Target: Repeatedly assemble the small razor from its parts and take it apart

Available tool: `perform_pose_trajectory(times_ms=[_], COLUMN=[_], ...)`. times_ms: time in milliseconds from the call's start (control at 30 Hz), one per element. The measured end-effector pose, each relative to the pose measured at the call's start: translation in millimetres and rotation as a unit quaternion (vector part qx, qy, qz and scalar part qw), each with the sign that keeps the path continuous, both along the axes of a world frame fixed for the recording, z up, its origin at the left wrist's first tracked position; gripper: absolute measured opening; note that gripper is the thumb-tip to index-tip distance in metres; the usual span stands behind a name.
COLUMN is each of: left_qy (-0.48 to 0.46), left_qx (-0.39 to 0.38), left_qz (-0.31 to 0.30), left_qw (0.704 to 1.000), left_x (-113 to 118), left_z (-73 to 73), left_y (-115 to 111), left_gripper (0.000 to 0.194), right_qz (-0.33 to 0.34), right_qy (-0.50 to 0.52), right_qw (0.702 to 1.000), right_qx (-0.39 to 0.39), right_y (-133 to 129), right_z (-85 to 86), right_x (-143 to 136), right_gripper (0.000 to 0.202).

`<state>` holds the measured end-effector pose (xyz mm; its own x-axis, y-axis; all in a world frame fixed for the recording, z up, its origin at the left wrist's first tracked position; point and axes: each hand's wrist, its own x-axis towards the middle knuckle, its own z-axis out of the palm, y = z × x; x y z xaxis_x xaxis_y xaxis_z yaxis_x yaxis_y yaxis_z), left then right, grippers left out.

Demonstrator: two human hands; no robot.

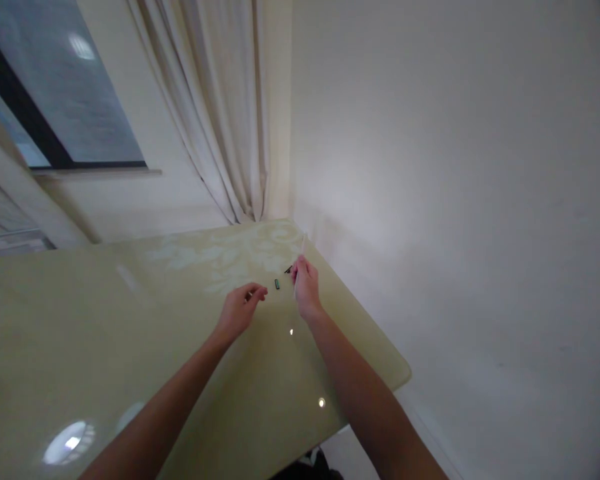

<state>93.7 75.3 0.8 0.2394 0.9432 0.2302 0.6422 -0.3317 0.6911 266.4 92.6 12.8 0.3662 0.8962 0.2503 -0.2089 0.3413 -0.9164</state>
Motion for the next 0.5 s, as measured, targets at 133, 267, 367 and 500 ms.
perform_pose_trajectory(times_ms=[133, 267, 367, 500], left_qy=[0.056, 0.107, 0.120, 0.102], left_qx=[-0.027, -0.051, -0.060, -0.053], left_qz=[0.018, 0.060, 0.071, 0.051], left_qw=[0.998, 0.991, 0.988, 0.992], left_x=[7, 26, 35, 31], left_z=[-15.4, -27.4, -28.0, -22.3], left_y=[36, 51, 56, 55], left_gripper=[0.037, 0.064, 0.056, 0.032], right_qz=[0.009, 0.019, 0.019, 0.028], right_qy=[0.058, 0.068, 0.065, 0.046], right_qw=[0.998, 0.996, 0.995, 0.996], right_qx=[-0.036, -0.063, -0.067, -0.066], right_y=[6, 5, 5, 4], right_z=[-1.7, -3.7, -4.4, -5.6], right_x=[8, 7, 6, 6], right_gripper=[0.060, 0.061, 0.061, 0.062])
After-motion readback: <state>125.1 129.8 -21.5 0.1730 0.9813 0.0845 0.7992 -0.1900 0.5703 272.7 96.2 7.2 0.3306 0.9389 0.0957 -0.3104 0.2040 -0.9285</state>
